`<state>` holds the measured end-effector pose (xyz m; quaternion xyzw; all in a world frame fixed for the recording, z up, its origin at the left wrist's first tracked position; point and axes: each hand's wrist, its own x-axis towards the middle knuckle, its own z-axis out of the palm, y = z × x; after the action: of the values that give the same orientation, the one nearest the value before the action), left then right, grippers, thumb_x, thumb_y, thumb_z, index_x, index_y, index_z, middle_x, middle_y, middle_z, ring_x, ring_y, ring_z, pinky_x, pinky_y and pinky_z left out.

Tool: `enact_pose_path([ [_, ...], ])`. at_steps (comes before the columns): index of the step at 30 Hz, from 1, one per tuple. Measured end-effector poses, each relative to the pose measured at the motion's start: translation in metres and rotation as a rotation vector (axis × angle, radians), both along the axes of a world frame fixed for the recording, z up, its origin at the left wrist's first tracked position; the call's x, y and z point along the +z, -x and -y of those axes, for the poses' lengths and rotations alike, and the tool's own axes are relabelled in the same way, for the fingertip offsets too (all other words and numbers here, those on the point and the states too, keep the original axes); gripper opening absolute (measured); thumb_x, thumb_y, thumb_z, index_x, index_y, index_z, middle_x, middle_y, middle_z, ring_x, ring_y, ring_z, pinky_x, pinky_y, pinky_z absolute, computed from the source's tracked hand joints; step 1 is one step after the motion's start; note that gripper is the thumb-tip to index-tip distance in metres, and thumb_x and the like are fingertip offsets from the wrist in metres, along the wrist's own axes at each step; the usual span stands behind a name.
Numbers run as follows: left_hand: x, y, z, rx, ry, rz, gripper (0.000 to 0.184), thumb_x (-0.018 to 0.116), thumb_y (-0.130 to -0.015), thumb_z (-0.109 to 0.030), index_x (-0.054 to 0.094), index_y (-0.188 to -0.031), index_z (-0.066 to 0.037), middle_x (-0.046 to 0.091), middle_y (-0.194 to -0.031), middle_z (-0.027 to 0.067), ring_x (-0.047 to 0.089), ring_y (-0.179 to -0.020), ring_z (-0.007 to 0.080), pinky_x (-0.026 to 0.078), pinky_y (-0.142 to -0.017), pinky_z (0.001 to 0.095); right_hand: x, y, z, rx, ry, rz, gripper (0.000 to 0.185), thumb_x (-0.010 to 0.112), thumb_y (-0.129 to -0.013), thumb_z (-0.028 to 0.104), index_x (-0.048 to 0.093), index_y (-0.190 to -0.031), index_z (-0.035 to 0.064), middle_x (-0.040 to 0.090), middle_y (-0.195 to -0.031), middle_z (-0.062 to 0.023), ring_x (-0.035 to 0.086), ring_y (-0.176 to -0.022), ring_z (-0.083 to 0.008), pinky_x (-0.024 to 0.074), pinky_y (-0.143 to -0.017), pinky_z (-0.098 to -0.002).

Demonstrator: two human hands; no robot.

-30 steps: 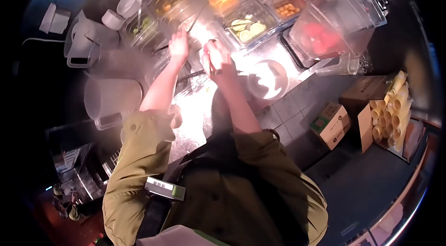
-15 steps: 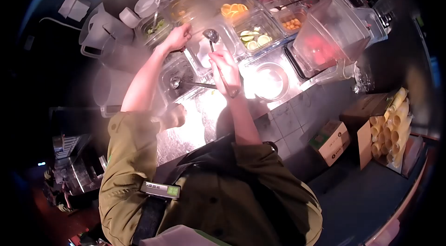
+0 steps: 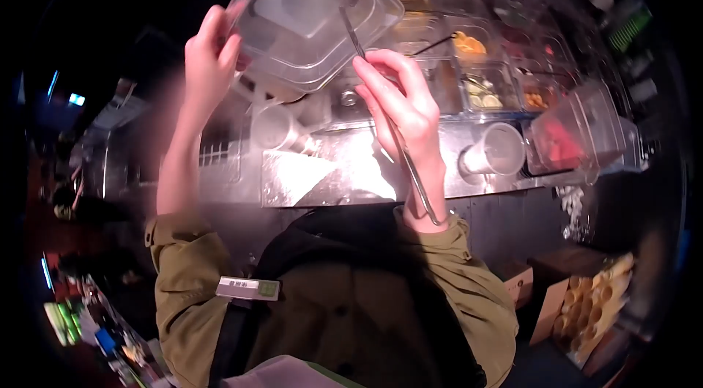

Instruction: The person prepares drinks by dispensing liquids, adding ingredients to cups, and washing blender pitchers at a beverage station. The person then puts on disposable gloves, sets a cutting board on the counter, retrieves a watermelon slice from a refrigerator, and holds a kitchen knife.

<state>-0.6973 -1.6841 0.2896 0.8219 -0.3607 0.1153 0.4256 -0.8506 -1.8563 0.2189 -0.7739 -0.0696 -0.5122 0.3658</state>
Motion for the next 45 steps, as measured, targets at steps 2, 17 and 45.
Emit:
enact_pose_path([
  [2, -0.009, 0.016, -0.037, 0.093, 0.050, 0.108, 0.034, 0.044, -0.074, 0.006, 0.050, -0.106, -0.003, 0.044, -0.058, 0.0031, 0.052, -0.047, 0.0094, 0.044, -0.046, 0.0220, 0.007, 0.005, -0.015, 0.089, 0.057, -0.054, 0.031, 0.060, -0.068, -0.009, 0.060, -0.098, -0.0015, 0.055, -0.096, -0.0141, 0.057, -0.084, -0.0225, 0.0476, -0.070, -0.0271],
  [17, -0.144, 0.026, -0.121, 0.224, 0.259, 0.552, 0.019, 0.050, -0.060, 0.011, 0.036, -0.064, -0.001, 0.051, -0.114, 0.0191, 0.051, -0.044, 0.0139, 0.039, -0.039, 0.0220, -0.058, -0.009, -0.076, 0.395, 0.356, -0.030, 0.032, 0.060, -0.064, -0.004, 0.057, -0.096, -0.0015, 0.055, -0.092, -0.0135, 0.057, -0.080, -0.0264, 0.0489, -0.065, -0.0307],
  [45, -0.053, -0.078, 0.092, -0.242, -0.320, -0.693, 0.033, 0.054, -0.075, -0.006, 0.047, -0.107, -0.011, 0.054, -0.072, 0.0033, 0.044, -0.040, 0.0088, 0.032, -0.035, 0.0208, -0.062, 0.007, 0.032, -0.222, -0.725, 0.133, 0.025, 0.055, -0.083, 0.011, 0.051, -0.102, -0.0035, 0.055, -0.087, -0.0051, 0.051, -0.075, -0.0080, 0.0425, -0.067, -0.0199],
])
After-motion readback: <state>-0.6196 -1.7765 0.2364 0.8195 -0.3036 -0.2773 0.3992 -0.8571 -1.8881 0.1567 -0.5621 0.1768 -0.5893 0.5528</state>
